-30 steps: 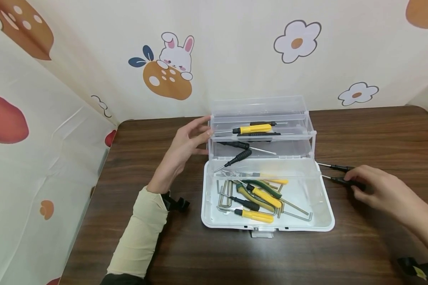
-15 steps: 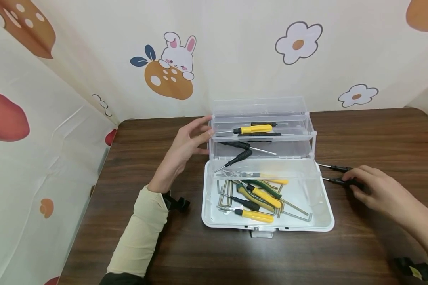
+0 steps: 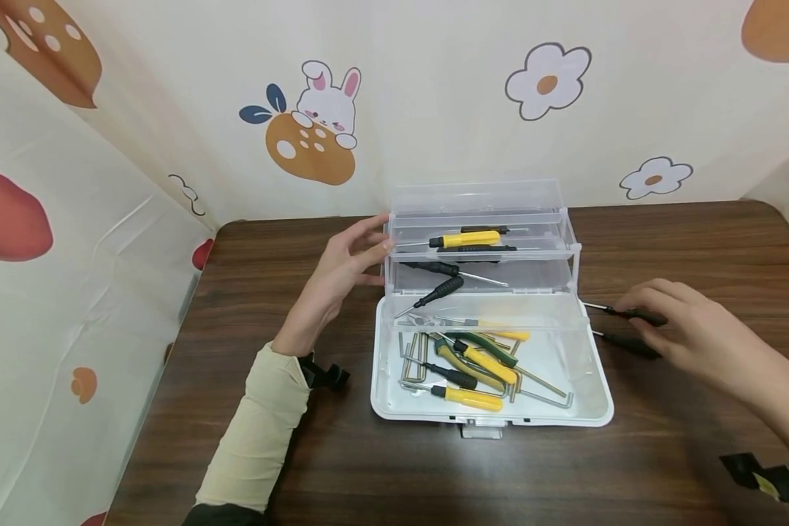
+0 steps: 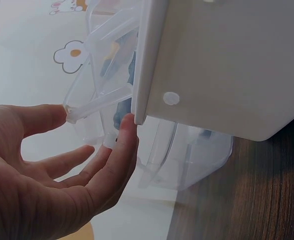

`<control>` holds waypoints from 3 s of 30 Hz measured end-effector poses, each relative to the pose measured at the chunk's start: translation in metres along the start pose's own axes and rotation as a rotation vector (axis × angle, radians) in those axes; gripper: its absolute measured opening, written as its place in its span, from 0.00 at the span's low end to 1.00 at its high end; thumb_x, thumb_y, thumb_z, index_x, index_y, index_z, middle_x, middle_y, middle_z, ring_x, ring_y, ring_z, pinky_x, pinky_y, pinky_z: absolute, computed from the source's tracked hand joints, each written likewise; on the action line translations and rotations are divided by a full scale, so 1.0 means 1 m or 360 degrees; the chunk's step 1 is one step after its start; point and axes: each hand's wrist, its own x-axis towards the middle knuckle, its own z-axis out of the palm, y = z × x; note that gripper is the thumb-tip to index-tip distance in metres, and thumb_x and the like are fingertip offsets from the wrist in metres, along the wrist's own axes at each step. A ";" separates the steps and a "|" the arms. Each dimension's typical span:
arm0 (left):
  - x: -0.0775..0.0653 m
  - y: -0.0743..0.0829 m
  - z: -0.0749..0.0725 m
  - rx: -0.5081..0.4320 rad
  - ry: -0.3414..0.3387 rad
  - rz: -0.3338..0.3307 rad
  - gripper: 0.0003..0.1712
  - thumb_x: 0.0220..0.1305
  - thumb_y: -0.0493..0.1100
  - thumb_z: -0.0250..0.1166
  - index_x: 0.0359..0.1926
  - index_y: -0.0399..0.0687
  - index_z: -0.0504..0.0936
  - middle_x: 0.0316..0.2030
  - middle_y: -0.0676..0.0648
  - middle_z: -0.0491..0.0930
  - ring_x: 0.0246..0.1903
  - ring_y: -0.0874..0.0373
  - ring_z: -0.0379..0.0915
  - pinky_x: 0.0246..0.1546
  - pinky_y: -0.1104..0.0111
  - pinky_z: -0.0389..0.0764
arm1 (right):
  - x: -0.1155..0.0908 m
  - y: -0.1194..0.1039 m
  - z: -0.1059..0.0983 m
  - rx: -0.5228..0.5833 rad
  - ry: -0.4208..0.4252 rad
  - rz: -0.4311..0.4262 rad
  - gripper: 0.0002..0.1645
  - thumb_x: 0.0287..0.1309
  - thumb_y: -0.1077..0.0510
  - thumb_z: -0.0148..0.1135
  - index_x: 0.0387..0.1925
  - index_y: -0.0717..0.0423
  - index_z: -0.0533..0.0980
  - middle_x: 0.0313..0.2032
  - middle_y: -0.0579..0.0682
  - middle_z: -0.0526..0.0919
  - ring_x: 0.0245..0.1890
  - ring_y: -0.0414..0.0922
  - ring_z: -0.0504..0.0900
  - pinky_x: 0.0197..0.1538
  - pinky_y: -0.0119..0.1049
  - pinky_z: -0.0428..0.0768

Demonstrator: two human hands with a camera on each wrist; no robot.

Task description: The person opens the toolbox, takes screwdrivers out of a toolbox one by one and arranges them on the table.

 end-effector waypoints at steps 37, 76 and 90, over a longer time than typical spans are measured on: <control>0.000 0.001 -0.001 0.0010 -0.0013 0.0002 0.30 0.78 0.43 0.61 0.77 0.54 0.69 0.62 0.39 0.77 0.53 0.45 0.82 0.45 0.55 0.92 | 0.173 -0.130 0.048 -0.0133 -0.0714 -0.0323 0.20 0.61 0.69 0.71 0.53 0.53 0.83 0.50 0.50 0.85 0.51 0.48 0.83 0.53 0.41 0.89; 0.000 0.000 0.001 -0.0030 -0.0010 -0.0011 0.30 0.77 0.43 0.61 0.76 0.53 0.70 0.63 0.39 0.77 0.53 0.48 0.82 0.45 0.57 0.92 | 0.124 -0.110 0.024 -0.0394 -0.0452 -0.0277 0.22 0.53 0.67 0.79 0.50 0.55 0.84 0.46 0.51 0.86 0.47 0.49 0.84 0.48 0.44 0.89; 0.000 0.000 0.001 -0.0013 -0.0019 0.0017 0.29 0.77 0.43 0.61 0.76 0.53 0.69 0.63 0.37 0.78 0.54 0.42 0.83 0.43 0.56 0.92 | 0.052 -0.058 -0.018 -0.0354 -0.0144 0.0129 0.31 0.40 0.72 0.81 0.49 0.49 0.84 0.46 0.46 0.86 0.44 0.47 0.81 0.38 0.51 0.82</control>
